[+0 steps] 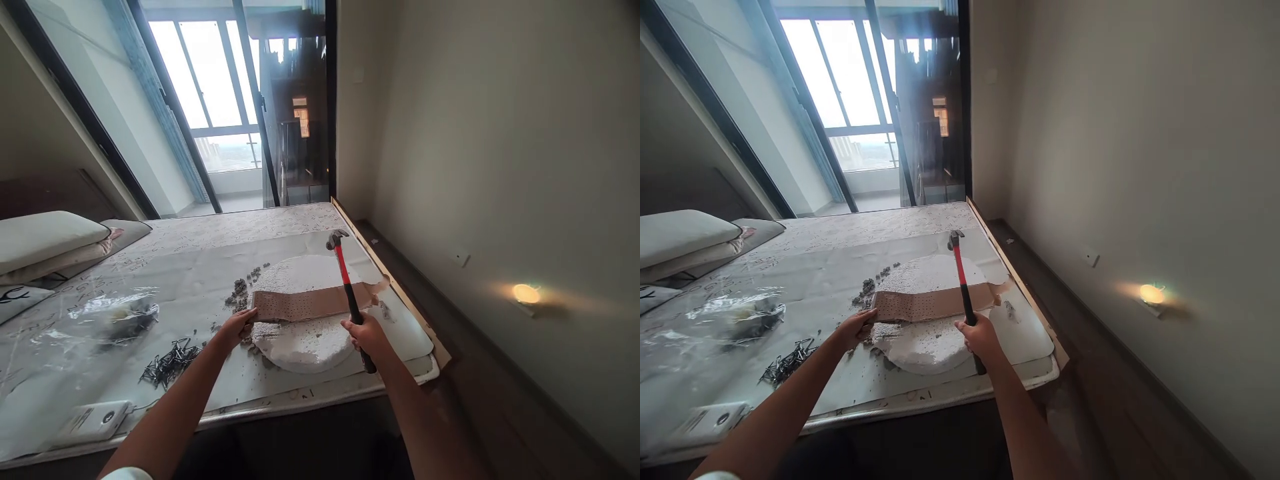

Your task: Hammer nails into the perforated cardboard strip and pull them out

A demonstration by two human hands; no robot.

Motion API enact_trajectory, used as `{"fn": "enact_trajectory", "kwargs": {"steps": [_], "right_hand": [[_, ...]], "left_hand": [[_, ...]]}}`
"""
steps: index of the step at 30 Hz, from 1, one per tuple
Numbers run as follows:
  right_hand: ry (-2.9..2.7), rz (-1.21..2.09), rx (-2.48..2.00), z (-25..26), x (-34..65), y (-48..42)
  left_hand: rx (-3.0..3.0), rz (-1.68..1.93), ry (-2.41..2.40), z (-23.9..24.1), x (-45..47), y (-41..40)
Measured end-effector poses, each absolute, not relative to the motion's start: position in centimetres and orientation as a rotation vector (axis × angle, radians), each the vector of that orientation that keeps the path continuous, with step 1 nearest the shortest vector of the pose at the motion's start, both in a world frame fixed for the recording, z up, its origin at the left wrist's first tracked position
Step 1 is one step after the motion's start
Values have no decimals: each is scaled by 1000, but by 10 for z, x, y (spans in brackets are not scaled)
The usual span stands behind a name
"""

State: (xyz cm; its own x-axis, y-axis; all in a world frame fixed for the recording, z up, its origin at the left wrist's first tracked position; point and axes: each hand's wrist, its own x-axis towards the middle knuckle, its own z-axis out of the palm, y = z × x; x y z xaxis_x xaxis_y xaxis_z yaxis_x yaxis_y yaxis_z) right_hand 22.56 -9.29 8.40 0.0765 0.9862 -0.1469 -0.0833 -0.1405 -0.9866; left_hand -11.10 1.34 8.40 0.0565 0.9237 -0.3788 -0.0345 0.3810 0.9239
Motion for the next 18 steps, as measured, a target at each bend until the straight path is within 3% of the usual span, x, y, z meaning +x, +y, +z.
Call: {"fn": "enact_trajectory", "kwargs": {"steps": [8, 18], "right_hand": [[-1025, 1311, -1304, 99, 223, -103], [-1053, 1297, -1317, 86, 215, -96]], "left_hand": [[694, 987, 1124, 85, -158, 35], [721, 859, 1302, 52, -196, 35]]}}
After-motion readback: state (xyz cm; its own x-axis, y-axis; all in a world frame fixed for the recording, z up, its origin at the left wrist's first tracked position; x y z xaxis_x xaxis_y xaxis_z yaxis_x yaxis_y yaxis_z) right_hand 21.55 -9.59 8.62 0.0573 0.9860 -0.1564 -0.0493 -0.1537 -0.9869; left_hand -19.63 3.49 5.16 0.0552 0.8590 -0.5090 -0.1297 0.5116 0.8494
